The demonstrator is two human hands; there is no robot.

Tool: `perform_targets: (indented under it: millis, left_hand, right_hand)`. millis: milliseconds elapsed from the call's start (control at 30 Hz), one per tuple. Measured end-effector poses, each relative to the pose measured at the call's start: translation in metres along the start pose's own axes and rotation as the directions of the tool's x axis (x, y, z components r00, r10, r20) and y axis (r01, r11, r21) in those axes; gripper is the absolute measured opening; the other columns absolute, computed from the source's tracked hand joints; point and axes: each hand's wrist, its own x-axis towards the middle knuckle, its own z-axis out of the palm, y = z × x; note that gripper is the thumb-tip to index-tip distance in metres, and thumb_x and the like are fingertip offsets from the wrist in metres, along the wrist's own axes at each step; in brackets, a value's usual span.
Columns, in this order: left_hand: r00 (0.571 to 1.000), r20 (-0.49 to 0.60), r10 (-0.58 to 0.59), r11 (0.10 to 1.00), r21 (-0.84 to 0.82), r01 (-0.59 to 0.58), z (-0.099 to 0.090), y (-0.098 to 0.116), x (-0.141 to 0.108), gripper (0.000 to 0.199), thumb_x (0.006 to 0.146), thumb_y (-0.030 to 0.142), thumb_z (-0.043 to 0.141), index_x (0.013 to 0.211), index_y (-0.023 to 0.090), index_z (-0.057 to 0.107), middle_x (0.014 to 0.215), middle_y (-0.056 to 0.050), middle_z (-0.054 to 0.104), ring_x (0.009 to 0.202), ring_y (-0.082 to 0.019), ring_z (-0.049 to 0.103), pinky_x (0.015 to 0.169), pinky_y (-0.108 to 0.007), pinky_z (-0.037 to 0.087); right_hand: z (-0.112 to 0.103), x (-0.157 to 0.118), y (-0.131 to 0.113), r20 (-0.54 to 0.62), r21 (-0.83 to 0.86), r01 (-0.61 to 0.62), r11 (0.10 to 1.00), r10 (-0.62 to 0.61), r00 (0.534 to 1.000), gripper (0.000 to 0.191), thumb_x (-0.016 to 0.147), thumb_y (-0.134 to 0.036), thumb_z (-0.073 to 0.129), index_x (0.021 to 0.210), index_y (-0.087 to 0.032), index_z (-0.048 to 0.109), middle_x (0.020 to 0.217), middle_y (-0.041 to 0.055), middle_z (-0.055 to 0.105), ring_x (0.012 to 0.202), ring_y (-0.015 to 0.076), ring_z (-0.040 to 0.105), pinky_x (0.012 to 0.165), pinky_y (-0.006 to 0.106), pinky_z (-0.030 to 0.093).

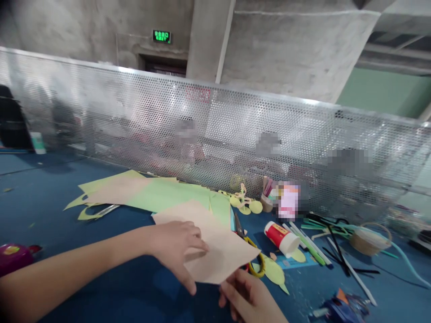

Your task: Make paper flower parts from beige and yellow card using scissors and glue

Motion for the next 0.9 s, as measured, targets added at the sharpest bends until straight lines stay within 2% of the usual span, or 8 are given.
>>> perform_targets:
  millis: [100, 200, 300, 400, 467, 700, 800, 900]
  left_hand:
    - [0.995, 0.097, 0.018, 0.998, -0.065, -0.012, -0.003, -0.006, -0.005, 0.082, 0.048, 0.071, 0.063, 0.12, 0.033, 0.052, 0.116, -0.009, 0.056, 0.103, -0.033, 0.05, 0.083, -0.041, 0.039]
    - [0.991, 0.13, -0.038, 0.996, -0.075, 0.048, -0.003, -0.012, -0.006, 0.082, 0.051, 0.067, 0.064, 0.123, 0.033, 0.049, 0.121, -0.01, 0.052, 0.108, -0.035, 0.046, 0.085, -0.044, 0.038]
    - [0.989, 0.14, -0.043, 0.996, -0.072, 0.053, -0.003, -0.012, -0.006, 0.078, 0.054, 0.065, 0.062, 0.123, 0.03, 0.05, 0.119, -0.011, 0.052, 0.107, -0.034, 0.047, 0.084, -0.044, 0.039]
    - [0.987, 0.16, -0.028, 0.996, -0.078, 0.041, -0.005, -0.005, -0.007, 0.081, 0.051, 0.067, 0.063, 0.121, 0.028, 0.051, 0.119, -0.012, 0.053, 0.108, -0.036, 0.046, 0.084, -0.045, 0.039]
    - [0.989, 0.148, -0.008, 0.996, -0.084, 0.02, -0.007, 0.002, -0.007, 0.083, 0.05, 0.068, 0.062, 0.12, 0.026, 0.051, 0.121, -0.013, 0.052, 0.111, -0.037, 0.045, 0.086, -0.045, 0.039]
    - [0.991, 0.054, 0.12, 0.99, -0.087, -0.115, 0.0, 0.025, -0.008, 0.087, 0.052, 0.064, 0.064, 0.125, 0.02, 0.044, 0.123, -0.014, 0.051, 0.11, -0.033, 0.048, 0.089, -0.041, 0.04]
    - [0.992, 0.034, 0.119, 0.986, -0.122, -0.114, 0.001, 0.029, -0.011, 0.093, 0.05, 0.062, 0.067, 0.128, 0.019, 0.041, 0.125, -0.014, 0.05, 0.112, -0.033, 0.047, 0.09, -0.041, 0.04]
    - [0.984, 0.133, 0.121, 0.978, -0.186, -0.095, -0.011, 0.022, -0.012, 0.1, 0.046, 0.063, 0.068, 0.131, 0.021, 0.038, 0.127, -0.012, 0.05, 0.113, -0.033, 0.047, 0.09, -0.04, 0.039]
  right_hand:
    - [0.002, 0.003, 0.004, -0.083, 0.068, 0.078, 0.995, -0.073, 0.994, 0.042, 0.075, -0.061, 0.05, 0.075, -0.021, 0.037, 0.069, -0.0028, 0.052, 0.047, 0.0075, 0.049, 0.041, 0.019, 0.038]
    - [0.004, 0.005, 0.006, -0.238, 0.159, 0.165, 0.974, -0.124, 0.963, 0.044, 0.072, -0.058, 0.057, 0.074, -0.024, 0.028, 0.066, -0.0053, 0.049, 0.05, 0.0098, 0.054, 0.041, 0.019, 0.038]
    - [0.004, 0.005, 0.005, -0.316, 0.237, 0.209, 0.949, -0.128, 0.94, 0.049, 0.069, -0.053, 0.063, 0.091, -0.026, 0.029, 0.086, 0.0008, 0.058, 0.053, 0.0103, 0.056, 0.043, 0.02, 0.04]
    - [0.002, 0.002, 0.004, -0.289, 0.186, 0.197, 0.963, -0.138, 0.947, 0.064, 0.071, -0.052, 0.062, 0.118, -0.028, 0.025, 0.105, 0.0081, 0.057, 0.058, 0.012, 0.056, 0.046, 0.024, 0.042]
    - [-0.001, 0.0, 0.004, -0.243, 0.066, 0.178, 0.982, -0.158, 0.957, 0.061, 0.074, -0.049, 0.059, 0.123, -0.026, 0.03, 0.112, 0.0098, 0.055, 0.065, 0.014, 0.057, 0.052, 0.027, 0.045]
    - [-0.004, -0.011, -0.004, -0.155, -0.179, 0.14, 0.974, -0.169, 0.973, 0.039, 0.083, -0.042, 0.049, 0.114, -0.019, 0.052, 0.077, 0.0052, 0.063, 0.071, 0.0198, 0.062, 0.069, 0.032, 0.048]
    - [-0.004, -0.012, -0.004, -0.166, -0.172, 0.164, 0.971, -0.192, 0.967, 0.036, 0.084, -0.039, 0.046, 0.113, -0.019, 0.052, 0.076, 0.0052, 0.065, 0.069, 0.0196, 0.063, 0.067, 0.031, 0.049]
    - [-0.004, -0.008, 0.001, -0.199, -0.144, 0.164, 0.976, -0.191, 0.961, 0.033, 0.082, -0.038, 0.048, 0.108, -0.02, 0.054, 0.085, 0.006, 0.066, 0.065, 0.0182, 0.063, 0.066, 0.031, 0.049]
